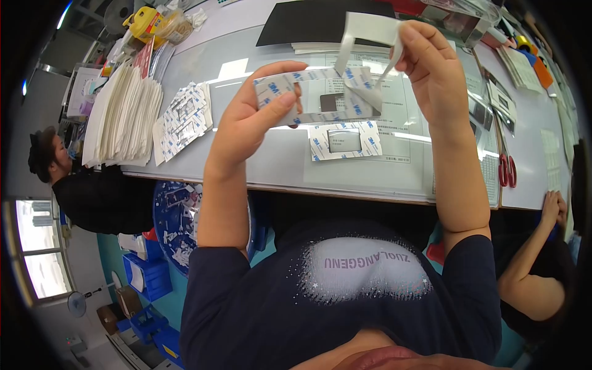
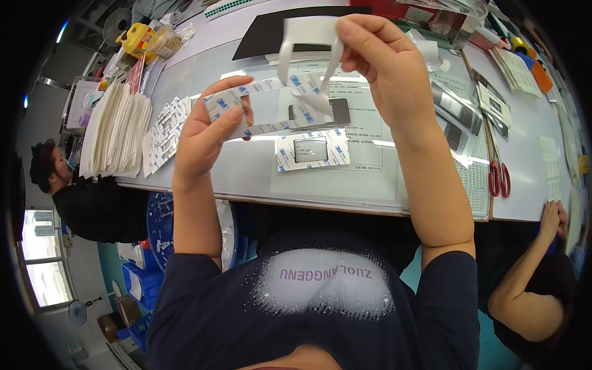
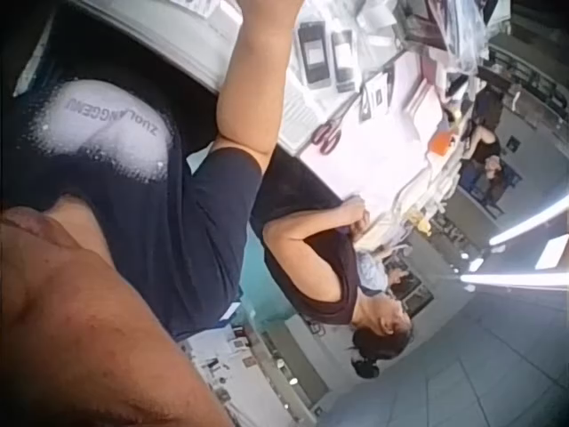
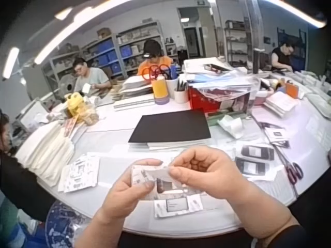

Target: The person is assembling small electronic parts by peeling off protective backings and applying adhesive strips to rectangular components at an assembly line workstation.

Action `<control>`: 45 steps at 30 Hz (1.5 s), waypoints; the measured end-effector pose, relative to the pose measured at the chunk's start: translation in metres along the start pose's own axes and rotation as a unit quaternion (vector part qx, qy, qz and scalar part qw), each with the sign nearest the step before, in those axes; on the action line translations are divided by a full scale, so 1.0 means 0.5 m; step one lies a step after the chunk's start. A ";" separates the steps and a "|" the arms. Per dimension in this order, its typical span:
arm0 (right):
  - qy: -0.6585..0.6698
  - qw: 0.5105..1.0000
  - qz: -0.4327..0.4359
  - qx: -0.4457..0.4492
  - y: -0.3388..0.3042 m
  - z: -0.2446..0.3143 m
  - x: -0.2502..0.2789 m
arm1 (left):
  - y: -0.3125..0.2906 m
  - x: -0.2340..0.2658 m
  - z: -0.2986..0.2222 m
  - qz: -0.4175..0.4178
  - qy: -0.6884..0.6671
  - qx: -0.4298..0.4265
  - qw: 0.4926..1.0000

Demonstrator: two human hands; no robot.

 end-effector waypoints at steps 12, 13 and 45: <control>-0.001 0.995 -0.091 0.030 0.022 -0.011 0.032 | 0.039 0.305 0.145 -0.254 0.439 0.175 0.844; -0.032 0.995 -0.094 0.031 0.020 -0.010 0.024 | 0.037 0.314 0.156 -0.255 0.439 0.173 0.844; -0.099 0.983 -0.022 -0.154 -0.064 -0.071 0.063 | 0.040 -0.030 -0.076 -0.059 0.344 -0.185 0.919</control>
Point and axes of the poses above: each hand's wrist, its own y-axis towards the middle knuckle, its own x-axis out of the back of the hand, z = x × y, the point moved 4 cm from there along y, towards the middle knuckle, and after that the axes turned 2 degrees about y, right-handed, at the moved point
